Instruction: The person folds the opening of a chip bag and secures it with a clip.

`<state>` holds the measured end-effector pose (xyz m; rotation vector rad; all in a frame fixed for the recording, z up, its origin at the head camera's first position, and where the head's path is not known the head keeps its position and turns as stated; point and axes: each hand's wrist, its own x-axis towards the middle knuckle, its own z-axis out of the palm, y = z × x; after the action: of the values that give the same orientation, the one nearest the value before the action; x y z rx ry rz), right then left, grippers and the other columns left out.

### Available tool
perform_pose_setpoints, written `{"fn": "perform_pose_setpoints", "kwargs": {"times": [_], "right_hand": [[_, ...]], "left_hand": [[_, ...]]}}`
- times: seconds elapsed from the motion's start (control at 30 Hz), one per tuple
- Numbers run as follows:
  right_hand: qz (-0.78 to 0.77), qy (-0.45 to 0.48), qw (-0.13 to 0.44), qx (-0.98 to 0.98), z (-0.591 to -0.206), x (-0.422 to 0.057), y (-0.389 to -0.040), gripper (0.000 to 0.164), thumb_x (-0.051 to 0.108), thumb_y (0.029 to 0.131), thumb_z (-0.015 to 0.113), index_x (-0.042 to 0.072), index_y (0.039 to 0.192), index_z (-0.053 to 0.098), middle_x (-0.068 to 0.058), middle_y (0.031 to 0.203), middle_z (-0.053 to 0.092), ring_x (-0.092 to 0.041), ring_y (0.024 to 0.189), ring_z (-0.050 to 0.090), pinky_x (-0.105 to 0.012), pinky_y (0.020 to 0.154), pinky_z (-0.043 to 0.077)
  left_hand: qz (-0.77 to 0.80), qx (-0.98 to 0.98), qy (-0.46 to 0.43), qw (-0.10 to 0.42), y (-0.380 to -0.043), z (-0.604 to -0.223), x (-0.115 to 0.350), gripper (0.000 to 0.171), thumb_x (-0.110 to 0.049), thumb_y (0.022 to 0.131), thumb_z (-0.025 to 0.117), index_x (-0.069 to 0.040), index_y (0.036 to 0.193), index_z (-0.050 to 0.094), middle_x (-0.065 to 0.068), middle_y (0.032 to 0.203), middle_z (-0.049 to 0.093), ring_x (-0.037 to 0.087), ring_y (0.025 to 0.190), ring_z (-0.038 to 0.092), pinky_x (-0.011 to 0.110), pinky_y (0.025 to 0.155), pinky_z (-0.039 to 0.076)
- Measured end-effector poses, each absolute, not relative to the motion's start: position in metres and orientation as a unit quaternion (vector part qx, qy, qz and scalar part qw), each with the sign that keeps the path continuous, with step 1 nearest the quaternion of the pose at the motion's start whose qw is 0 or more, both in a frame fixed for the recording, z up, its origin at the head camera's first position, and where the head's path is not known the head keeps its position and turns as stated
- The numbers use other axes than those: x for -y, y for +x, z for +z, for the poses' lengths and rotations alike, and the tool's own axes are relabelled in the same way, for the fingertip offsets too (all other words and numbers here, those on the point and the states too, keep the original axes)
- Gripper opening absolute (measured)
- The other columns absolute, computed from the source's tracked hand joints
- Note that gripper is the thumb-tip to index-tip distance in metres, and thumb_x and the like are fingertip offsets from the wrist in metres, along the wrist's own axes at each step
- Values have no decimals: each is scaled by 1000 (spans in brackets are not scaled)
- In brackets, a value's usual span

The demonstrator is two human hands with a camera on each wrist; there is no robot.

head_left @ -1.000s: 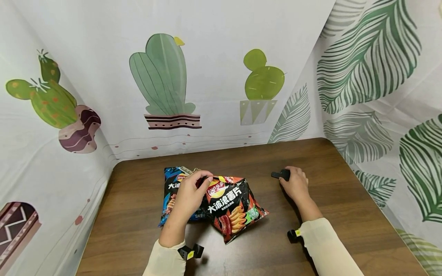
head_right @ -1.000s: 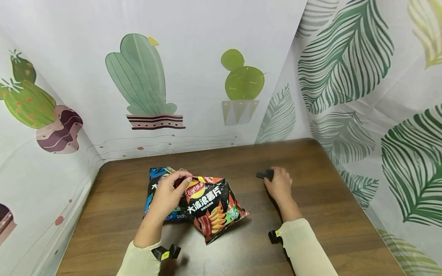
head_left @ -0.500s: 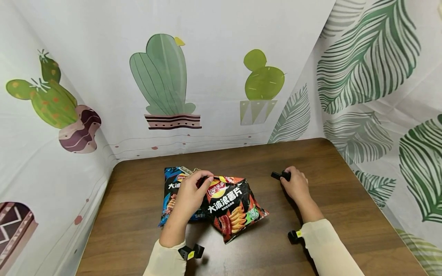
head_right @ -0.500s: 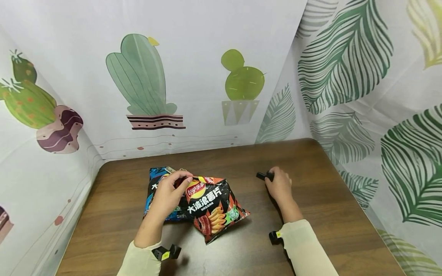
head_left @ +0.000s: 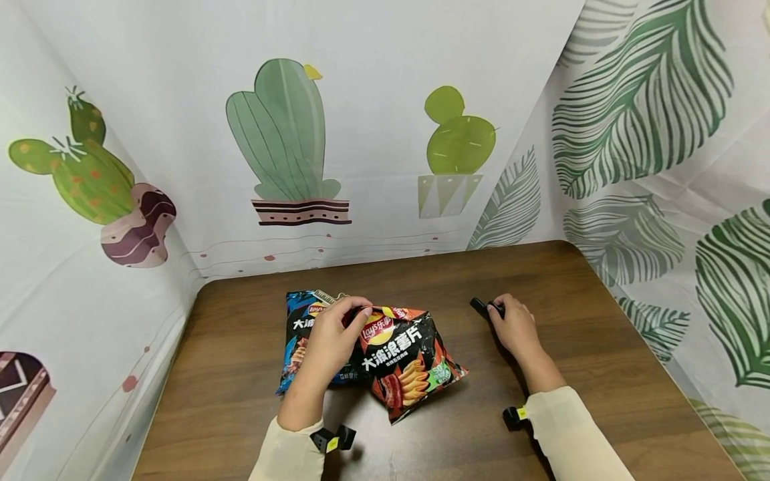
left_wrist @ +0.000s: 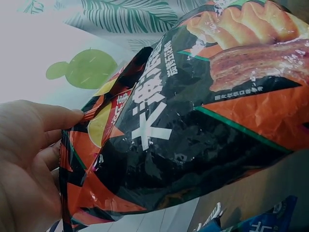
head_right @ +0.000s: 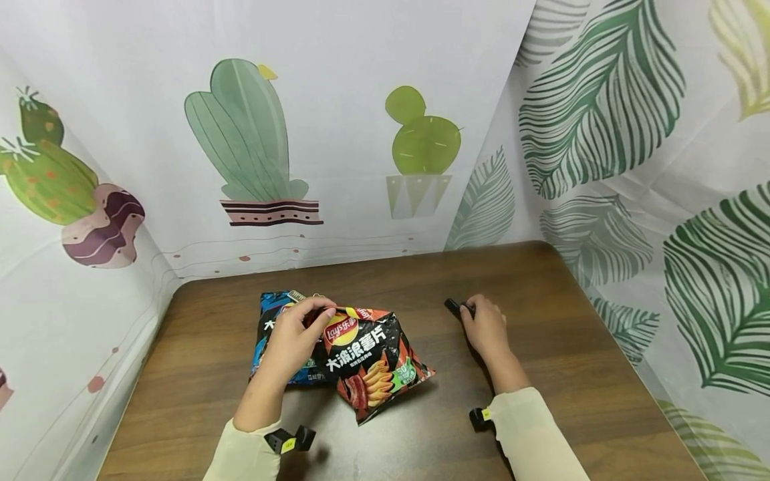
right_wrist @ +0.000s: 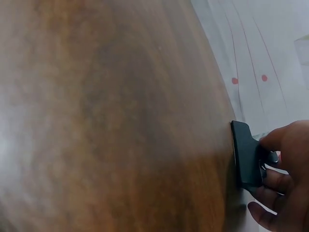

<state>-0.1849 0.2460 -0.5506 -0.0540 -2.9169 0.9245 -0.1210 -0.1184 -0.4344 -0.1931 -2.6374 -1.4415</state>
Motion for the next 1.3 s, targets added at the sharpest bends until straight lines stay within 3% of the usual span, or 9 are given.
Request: {"fn": "perform_pose_setpoints", "kwargs": {"times": [0.33,0.53,0.93,1.3], "right_hand": [[317,-22,38,948,-551,-244,-183,47,30,101,59,-1,135,52,-21,108,69,-42,104,62,-56,91,37],[323,-27,27,946,-550,-242,-183,47,31,98,63,-2,131,56,-21,111,66,-40,105,61,-56,93,43],[350,-25,24,936,-546,-241,-176,44,32,97,66,-5,121,64,-21,105,64,-32,93,60,-43,79,48],[398,-19,11,917,-543,-236,-173,41,40,99,64,8,123,64,-17,113,70,-29,99,63,-37,80,49]], "left_hand": [[-481,871,-71,66,-120,-434,118,12,-28,101,64,-23,107,72,-3,98,70,16,73,56,28,64,47],[-484,869,-74,66,-120,-434,117,11,-28,101,64,-23,107,72,-4,95,69,16,70,55,28,62,47],[-490,866,-77,64,-120,-435,117,11,-28,101,63,-25,107,72,-4,97,69,14,63,56,28,60,47],[-490,866,-75,61,-118,-433,116,12,-28,101,63,-24,108,72,-4,96,69,14,60,55,28,59,47]]}}
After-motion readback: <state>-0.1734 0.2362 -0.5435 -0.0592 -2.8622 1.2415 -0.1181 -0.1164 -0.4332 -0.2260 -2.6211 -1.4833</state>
